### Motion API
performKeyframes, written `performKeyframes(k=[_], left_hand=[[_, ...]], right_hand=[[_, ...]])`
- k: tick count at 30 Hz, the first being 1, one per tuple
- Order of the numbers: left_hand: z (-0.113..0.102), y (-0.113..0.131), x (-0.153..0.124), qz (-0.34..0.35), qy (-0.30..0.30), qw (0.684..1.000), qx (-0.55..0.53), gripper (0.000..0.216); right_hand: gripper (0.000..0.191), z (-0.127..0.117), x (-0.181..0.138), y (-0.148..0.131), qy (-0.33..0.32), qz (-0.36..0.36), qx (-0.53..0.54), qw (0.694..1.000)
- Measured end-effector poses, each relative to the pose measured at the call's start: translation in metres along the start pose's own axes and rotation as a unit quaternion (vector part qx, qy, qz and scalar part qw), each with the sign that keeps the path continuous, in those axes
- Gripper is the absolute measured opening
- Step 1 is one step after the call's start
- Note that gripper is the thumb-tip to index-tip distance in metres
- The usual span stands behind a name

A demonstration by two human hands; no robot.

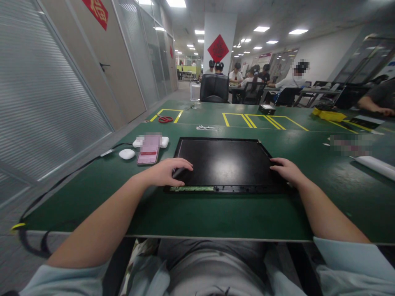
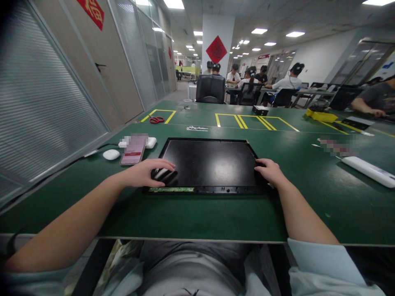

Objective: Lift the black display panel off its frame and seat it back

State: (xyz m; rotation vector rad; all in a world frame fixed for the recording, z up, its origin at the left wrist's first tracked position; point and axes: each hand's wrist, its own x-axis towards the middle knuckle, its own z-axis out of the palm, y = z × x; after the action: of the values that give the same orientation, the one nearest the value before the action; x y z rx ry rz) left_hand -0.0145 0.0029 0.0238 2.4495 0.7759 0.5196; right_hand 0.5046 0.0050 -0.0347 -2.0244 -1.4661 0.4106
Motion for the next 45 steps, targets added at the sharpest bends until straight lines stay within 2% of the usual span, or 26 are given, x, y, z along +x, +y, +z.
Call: performKeyframes(k=[10, 15, 19, 25, 39, 45], left_hand=[[-0.001, 0.004, 0.0, -0.009, 0.0, 1.0, -0.008, 0.044], [0.002, -0.005, 0.0, -0.014, 0.0, 1.0, -0.006, 0.046], [0.004, -0.012, 0.0, -0.004, -0.02, 1.0, -0.001, 0.046], [0.003, -0.006, 0.0, -0.032, -0.04, 0.999, -0.004, 0.046], [0.005, -0.003, -0.001, -0.06, -0.034, 0.997, -0.017, 0.046], [0.01, -0.005, 0.001, -0.048, -0.021, 0.999, 0.001, 0.038]], right_hand=[[0.04, 0.001, -0.003, 0.001, 0.001, 0.0, 0.0, 1.0], [0.036, 0.002, -0.002, 0.002, 0.008, -0.004, 0.004, 1.0], [0.037, 0.001, -0.001, 0.002, 0.006, -0.013, -0.009, 1.0], [0.04, 0.001, 0.001, 0.005, -0.001, -0.034, -0.035, 0.999], [0.04, 0.004, -0.001, 0.008, 0.013, -0.04, -0.033, 0.999], [0.041, 0.002, -0.001, 0.006, 0.009, -0.04, -0.038, 0.998]])
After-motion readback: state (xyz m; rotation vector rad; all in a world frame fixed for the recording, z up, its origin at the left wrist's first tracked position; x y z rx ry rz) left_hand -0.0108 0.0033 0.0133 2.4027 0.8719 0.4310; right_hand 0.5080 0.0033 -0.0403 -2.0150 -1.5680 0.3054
